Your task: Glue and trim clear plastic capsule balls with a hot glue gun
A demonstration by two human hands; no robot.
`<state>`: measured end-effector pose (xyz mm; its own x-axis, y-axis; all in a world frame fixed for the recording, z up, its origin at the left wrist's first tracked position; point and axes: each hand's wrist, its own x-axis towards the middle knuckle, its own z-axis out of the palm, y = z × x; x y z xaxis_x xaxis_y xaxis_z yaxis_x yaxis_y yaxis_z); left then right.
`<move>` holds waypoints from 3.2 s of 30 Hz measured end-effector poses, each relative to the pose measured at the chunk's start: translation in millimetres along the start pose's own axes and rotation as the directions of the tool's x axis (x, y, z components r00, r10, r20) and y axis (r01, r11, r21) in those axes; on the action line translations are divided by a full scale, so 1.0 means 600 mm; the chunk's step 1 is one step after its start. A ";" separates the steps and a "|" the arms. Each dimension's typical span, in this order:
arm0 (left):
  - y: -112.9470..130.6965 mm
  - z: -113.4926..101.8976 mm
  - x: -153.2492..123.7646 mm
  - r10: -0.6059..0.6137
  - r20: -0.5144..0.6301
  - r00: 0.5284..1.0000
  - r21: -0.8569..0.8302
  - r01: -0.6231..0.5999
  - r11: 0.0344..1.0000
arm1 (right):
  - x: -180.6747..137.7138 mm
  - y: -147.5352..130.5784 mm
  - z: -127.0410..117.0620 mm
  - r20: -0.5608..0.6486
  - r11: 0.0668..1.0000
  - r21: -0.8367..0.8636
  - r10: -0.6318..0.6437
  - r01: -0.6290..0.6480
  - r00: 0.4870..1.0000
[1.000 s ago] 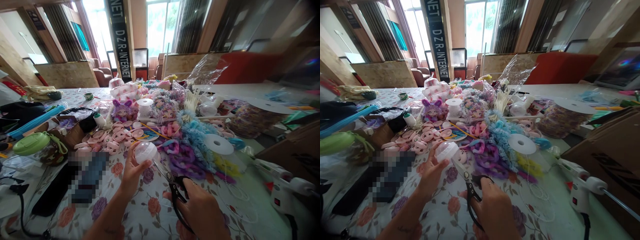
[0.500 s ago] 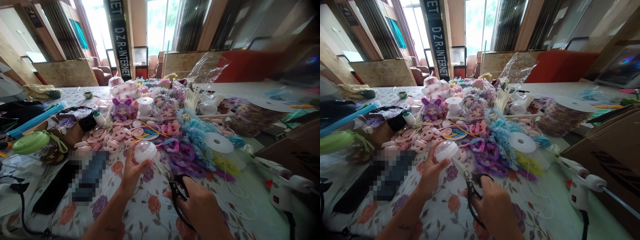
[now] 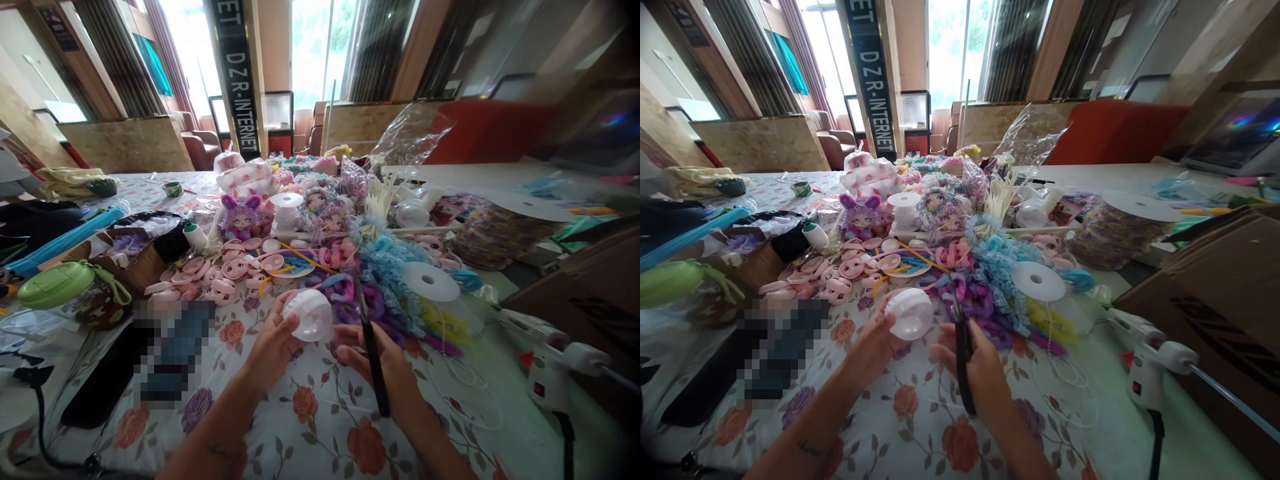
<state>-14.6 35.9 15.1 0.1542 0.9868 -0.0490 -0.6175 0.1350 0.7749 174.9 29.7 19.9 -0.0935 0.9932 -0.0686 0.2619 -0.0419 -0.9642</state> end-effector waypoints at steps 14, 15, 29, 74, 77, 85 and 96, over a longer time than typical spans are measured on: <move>-0.018 -0.021 0.002 0.653 0.048 0.756 0.820 -0.403 0.407 | 0.044 0.015 0.051 -0.298 0.995 0.061 -0.058 0.079 0.953; -0.019 -0.022 0.001 0.701 0.146 0.698 0.852 -0.449 0.270 | 0.044 0.018 0.052 -0.341 0.997 0.004 -0.076 0.082 0.937; -0.031 -0.007 -0.005 0.683 0.474 0.556 0.860 -0.461 -0.221 | 0.027 0.006 0.061 -0.441 0.933 -0.335 -0.281 0.135 0.852; -0.036 -0.006 0.002 0.673 0.478 0.564 0.859 -0.462 -0.222 | 0.025 0.002 0.058 -0.434 0.958 -0.284 -0.105 -0.025 0.895; -0.033 -0.007 0.003 0.663 0.455 0.595 0.865 -0.473 -0.168 | 0.028 0.005 0.055 -0.428 0.959 -0.283 -0.110 -0.018 0.897; -0.025 -0.013 0.005 0.656 0.440 0.613 0.862 -0.494 -0.117 | 0.031 0.015 0.056 -0.407 0.953 -0.303 -0.113 -0.017 0.907; -0.036 -0.007 0.004 0.661 0.505 0.555 0.847 -0.465 -0.257 | 0.028 0.005 0.057 -0.417 0.955 -0.293 -0.081 -0.050 0.905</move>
<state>-4.2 36.0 -4.3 0.0670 0.5915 0.8035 0.7404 -0.5693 0.3574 141.2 42.3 6.8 0.2943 0.9478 0.1226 0.5363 -0.0575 -0.8421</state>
